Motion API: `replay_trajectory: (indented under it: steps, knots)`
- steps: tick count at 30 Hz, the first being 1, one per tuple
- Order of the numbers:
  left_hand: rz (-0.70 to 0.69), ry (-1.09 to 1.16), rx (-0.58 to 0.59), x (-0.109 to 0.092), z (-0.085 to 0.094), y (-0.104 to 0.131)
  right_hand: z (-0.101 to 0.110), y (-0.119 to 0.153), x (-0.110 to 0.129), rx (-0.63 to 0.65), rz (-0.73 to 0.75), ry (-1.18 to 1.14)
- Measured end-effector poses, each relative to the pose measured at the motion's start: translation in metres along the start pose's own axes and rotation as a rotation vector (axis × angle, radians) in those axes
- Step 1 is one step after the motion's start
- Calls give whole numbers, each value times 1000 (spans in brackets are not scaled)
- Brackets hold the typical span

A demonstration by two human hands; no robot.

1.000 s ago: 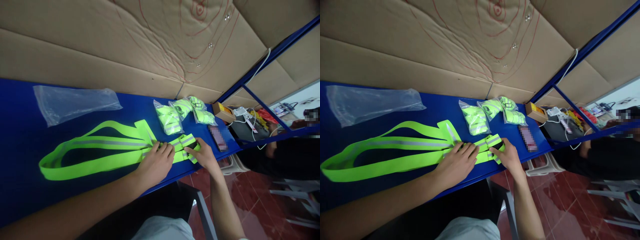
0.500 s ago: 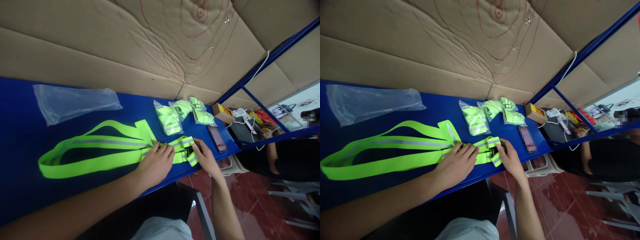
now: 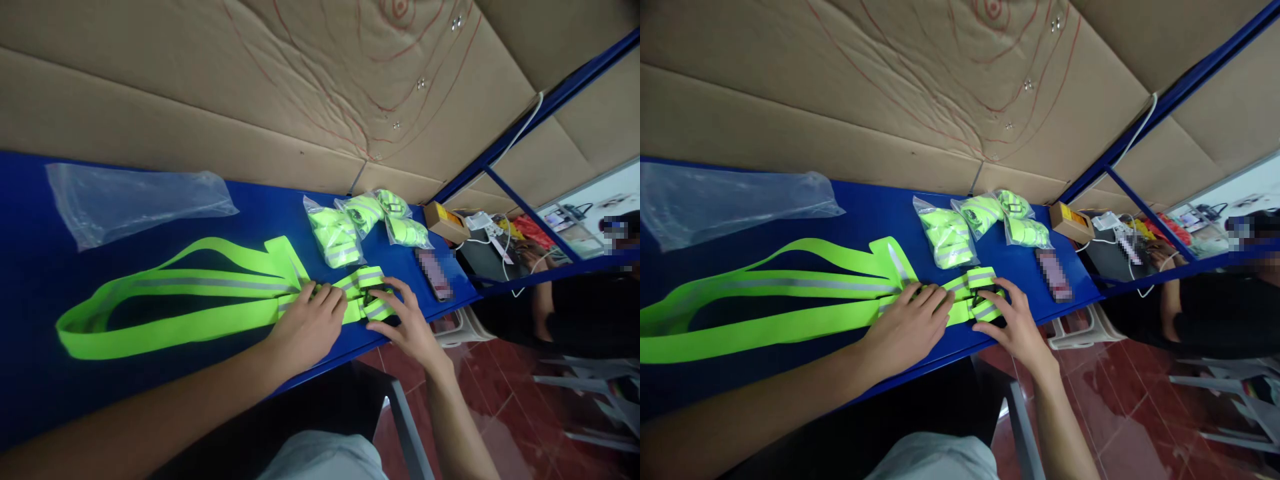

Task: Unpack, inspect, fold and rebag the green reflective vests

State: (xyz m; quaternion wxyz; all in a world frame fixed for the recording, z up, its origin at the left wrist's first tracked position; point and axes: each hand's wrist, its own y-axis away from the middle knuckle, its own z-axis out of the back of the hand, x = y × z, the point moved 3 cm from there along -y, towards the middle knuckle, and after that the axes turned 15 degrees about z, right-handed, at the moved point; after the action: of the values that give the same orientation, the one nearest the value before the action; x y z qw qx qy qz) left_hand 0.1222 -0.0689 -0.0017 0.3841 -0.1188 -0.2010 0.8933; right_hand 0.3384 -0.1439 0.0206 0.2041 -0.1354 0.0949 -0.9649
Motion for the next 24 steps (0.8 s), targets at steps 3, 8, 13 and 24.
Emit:
replay_trajectory:
  steps: [3,8,13,24]
  knots:
    - [2,-1,8,0,0,0,-8,3,-1,-81,67,136]
    - [2,6,2,0,2,-2,-17,2,0,-136,-5,200]
    - [-5,0,12,0,2,-1,-19,-2,3,-115,-191,6]
    - [-17,24,50,1,0,-1,-18,-14,-11,-328,-566,-339]
